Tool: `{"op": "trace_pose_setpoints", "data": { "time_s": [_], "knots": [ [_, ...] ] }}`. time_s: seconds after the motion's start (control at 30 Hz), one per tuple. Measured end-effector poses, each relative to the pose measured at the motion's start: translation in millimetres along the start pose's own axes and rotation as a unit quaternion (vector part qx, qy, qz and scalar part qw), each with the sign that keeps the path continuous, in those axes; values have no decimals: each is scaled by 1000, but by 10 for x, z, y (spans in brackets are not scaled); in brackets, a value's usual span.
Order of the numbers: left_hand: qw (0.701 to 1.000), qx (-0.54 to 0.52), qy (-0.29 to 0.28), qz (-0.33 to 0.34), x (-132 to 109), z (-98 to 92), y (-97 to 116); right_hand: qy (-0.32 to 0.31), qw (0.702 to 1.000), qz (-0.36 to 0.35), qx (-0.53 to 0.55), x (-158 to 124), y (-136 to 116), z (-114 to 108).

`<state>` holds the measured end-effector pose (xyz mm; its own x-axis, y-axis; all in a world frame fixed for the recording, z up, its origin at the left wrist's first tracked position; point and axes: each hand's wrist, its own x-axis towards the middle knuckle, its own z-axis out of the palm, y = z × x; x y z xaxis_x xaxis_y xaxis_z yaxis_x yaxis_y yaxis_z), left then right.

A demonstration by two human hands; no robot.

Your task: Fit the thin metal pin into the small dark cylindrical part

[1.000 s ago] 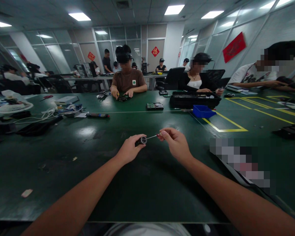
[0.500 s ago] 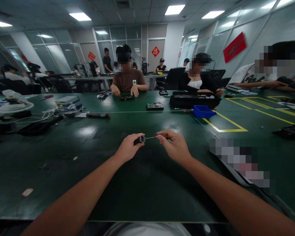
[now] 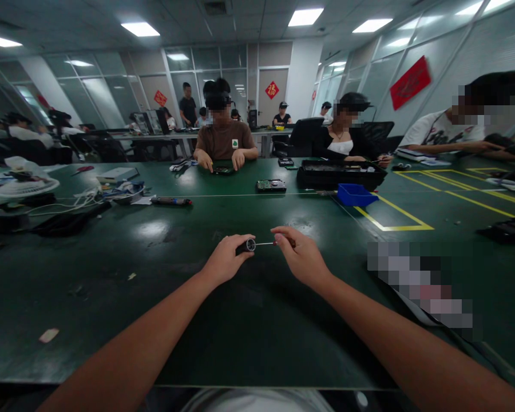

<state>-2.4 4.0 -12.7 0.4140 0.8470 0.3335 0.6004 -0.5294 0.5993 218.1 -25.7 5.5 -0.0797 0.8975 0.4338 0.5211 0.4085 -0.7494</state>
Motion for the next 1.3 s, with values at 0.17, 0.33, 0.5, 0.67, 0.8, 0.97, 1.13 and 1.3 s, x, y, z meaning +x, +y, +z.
{"op": "trace_pose_setpoints", "data": {
  "time_s": [0.17,0.33,0.5,0.67,0.8,0.97,1.13,1.3],
  "knots": [
    [1000,-2,4,0,7,9,-1,-9,1000,-7,10,-16,-28,-10],
    [1000,1,5,2,4,3,-9,-19,1000,11,1,-1,-17,-21],
    [1000,4,-4,-2,5,-10,2,-21,1000,10,1,3,-6,-6],
    [1000,5,-6,6,-5,1,-1,1,1000,25,12,-18,-55,-28],
    [1000,16,-16,7,-16,1,21,2,997,47,57,-28,-36,-31],
    [999,42,2,-11,-2,-16,49,34,985,65,159,-15,11,55],
    [1000,27,5,1,8,-42,76,74,928,151,332,78,93,90],
    [999,32,-3,13,9,-61,98,28,892,216,396,150,249,51]
  ]
}}
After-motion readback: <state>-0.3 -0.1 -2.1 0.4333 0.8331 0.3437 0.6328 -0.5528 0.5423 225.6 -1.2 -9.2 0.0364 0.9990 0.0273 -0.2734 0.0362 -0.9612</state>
